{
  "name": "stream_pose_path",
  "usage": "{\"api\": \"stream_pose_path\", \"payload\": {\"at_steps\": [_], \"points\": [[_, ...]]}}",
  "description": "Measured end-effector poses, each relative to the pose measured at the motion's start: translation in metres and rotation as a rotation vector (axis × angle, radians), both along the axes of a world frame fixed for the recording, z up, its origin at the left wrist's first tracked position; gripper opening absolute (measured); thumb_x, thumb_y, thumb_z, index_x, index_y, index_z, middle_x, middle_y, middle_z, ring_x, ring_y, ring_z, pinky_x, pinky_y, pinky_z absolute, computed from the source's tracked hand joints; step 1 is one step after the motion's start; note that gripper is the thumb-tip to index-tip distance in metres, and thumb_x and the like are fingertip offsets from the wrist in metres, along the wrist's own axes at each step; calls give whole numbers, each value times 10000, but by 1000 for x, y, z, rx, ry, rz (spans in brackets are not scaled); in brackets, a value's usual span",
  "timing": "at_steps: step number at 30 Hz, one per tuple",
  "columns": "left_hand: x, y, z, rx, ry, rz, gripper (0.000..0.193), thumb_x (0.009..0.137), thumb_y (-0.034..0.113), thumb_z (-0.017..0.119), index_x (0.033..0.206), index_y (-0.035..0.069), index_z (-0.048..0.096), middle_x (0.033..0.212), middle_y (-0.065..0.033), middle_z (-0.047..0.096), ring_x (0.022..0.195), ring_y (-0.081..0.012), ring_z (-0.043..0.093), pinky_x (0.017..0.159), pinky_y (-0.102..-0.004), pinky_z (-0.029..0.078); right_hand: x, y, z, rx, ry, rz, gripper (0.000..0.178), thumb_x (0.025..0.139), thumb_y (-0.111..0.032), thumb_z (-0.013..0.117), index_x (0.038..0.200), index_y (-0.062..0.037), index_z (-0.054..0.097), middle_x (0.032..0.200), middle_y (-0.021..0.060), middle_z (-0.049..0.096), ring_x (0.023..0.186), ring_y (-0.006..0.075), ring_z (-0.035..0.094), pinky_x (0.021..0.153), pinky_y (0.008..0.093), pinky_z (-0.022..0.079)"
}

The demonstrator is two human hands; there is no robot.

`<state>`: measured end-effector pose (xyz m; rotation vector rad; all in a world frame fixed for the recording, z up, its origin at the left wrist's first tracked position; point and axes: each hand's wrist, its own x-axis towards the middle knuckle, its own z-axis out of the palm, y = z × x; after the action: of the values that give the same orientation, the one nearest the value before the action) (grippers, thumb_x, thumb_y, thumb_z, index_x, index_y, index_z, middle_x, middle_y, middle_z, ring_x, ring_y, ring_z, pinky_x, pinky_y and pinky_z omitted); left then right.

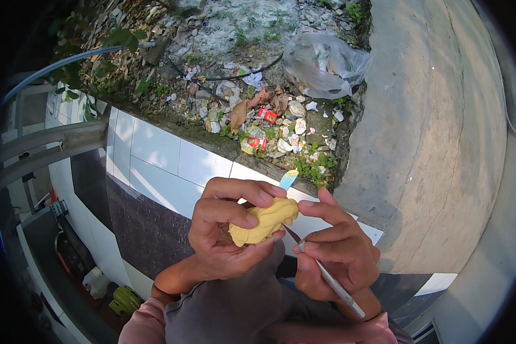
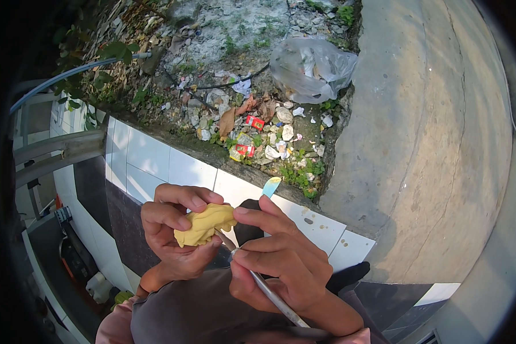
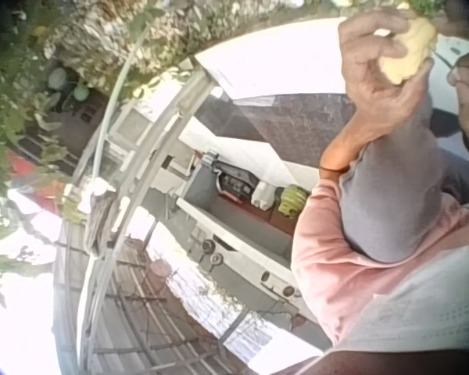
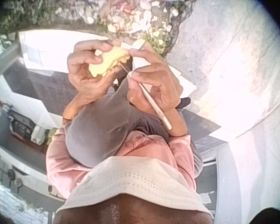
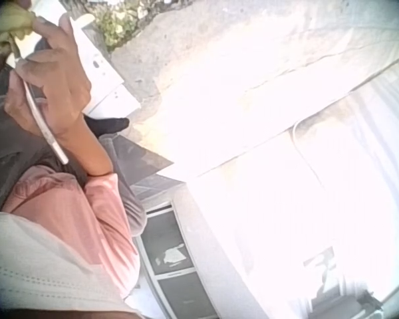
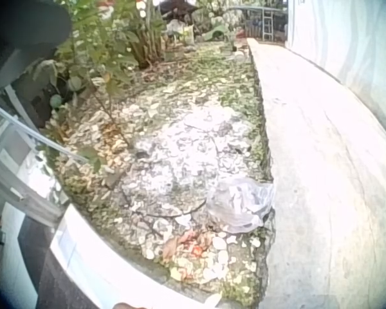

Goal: Mixing dental plaster in a bowl and then trimming a dental cast with a tool.

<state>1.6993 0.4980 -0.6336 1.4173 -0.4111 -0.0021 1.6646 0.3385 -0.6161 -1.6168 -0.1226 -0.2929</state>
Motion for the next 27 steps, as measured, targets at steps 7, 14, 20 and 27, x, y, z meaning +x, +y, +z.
{"api": "stream_pose_path", "payload": {"at_steps": [7, 14, 20, 27], "points": [[1, 2, 1, 10, -6, -12, 450, 688, -131, 709, 996, 49, 434, 1078, -176, 476, 1043, -334, 587, 826, -390, 565, -1, 0, 4, -61, -6, 6, 182, 707, -23, 722, 846, -50, 607, 735, 76, 663, 970, 357, 658, 979, 553, 408], [0, 2, -2, -57, 22, -34, 446, 689, -113, 723, 994, 24, 429, 1088, -186, 475, 1049, -347, 588, 839, -385, 569, -4, -6, 2, -200, 2, -48, 242, 707, -113, 749, 942, -153, 706, 800, 18, 559, 873, 248, 633, 996, 524, 392], [-1, 0, -2, -70, 6, -33, 438, 690, -123, 717, 996, 19, 438, 1083, -187, 477, 1049, -348, 590, 846, -384, 568, 3, -5, 5, -423, -45, -4, 335, 646, -166, 783, 973, -225, 732, 817, -13, 457, 791, 170, 558, 932, 476, 448], [-1, -1, -7, -28, -10, -4, 421, 687, -131, 712, 988, 9, 454, 1075, -192, 481, 1026, -355, 602, 841, -388, 570, 5, -8, 1, -498, -8, -4, 317, 655, -201, 784, 967, -222, 729, 836, -4, 466, 812, 170, 558, 915, 474, 457]]}}
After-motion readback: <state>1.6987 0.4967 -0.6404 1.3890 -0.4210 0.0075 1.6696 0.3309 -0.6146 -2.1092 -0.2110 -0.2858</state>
